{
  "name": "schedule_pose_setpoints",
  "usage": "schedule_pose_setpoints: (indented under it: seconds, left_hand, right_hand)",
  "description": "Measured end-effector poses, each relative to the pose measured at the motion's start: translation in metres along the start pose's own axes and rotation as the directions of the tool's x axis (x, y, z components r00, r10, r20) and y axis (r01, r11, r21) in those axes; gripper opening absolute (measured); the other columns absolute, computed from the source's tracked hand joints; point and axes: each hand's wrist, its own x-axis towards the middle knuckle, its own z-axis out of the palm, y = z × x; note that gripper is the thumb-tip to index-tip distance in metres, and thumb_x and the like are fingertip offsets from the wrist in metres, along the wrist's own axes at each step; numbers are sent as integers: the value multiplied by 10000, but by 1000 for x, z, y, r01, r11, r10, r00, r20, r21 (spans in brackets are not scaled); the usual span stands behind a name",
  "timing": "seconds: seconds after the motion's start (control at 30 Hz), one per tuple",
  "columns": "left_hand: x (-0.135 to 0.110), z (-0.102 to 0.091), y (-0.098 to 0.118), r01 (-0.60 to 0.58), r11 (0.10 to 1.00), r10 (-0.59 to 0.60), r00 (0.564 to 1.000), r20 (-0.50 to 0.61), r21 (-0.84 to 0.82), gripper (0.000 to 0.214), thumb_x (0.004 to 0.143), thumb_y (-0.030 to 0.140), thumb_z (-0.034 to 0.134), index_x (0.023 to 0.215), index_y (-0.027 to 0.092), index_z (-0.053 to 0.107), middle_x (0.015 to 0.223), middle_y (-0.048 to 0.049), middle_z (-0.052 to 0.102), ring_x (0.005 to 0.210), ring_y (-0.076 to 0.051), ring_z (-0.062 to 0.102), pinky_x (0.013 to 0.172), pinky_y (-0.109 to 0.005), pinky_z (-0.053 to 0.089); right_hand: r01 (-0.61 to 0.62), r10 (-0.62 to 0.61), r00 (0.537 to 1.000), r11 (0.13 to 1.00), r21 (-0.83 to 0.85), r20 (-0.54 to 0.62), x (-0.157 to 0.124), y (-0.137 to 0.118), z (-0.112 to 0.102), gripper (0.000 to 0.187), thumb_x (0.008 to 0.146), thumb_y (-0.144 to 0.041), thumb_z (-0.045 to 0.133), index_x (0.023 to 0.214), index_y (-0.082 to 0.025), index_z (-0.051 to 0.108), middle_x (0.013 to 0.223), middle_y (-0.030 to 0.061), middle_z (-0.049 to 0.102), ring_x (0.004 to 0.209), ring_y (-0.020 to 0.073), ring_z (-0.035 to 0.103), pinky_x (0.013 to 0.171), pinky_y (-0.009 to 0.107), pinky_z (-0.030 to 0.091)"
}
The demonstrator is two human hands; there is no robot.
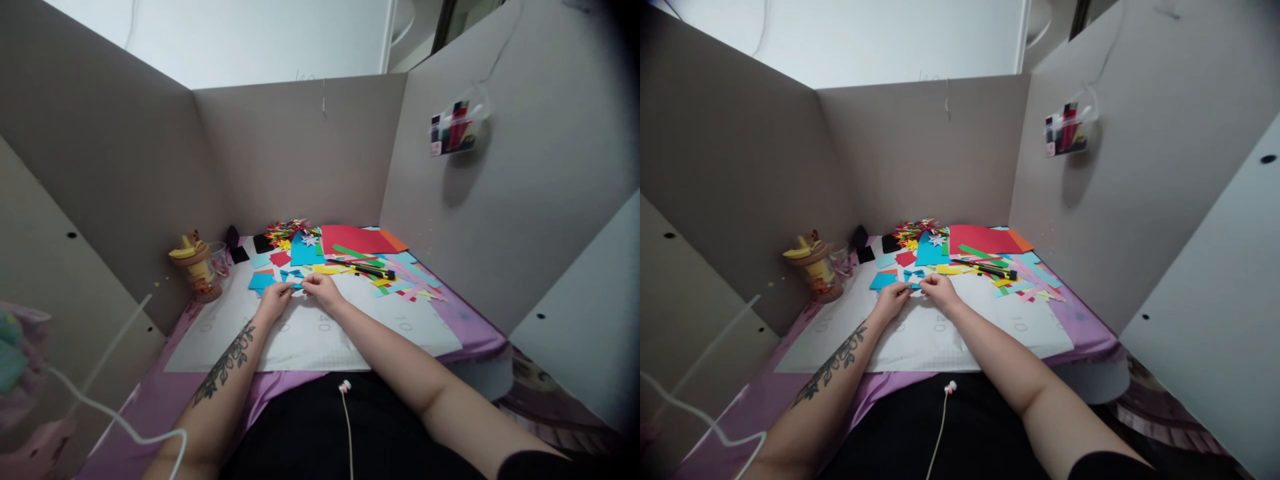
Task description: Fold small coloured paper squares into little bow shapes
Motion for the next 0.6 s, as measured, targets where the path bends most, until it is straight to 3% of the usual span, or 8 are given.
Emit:
schedule_pose_setpoints:
  seconds: [0.23,0.43,0.6]
  left_hand:
    - [1,2,-6,8,998,-8,1000,3,-57,312,763,122,469,982,179,683,781,-30,694,717,-140,621,706,-258,491]
    - [1,-1,4,127,968,-121,992,42,-217,363,830,307,450,1089,130,633,836,-76,697,730,-163,635,671,-267,503]
    - [2,-3,7,141,957,-132,990,53,-252,375,829,384,447,1006,133,663,796,-66,692,729,-166,629,653,-252,490]
  right_hand:
    - [56,-56,998,998,-18,-10,0,0,2,171,582,-245,666,667,-157,546,531,-46,542,479,92,488,479,214,394]
    - [63,-65,998,992,-109,-14,0,1,1,215,631,-265,617,805,-143,651,629,-10,598,520,98,500,533,235,405]
    - [95,-98,995,984,-152,-10,0,0,0,202,638,-265,616,785,-145,686,578,-12,583,525,103,486,546,236,391]
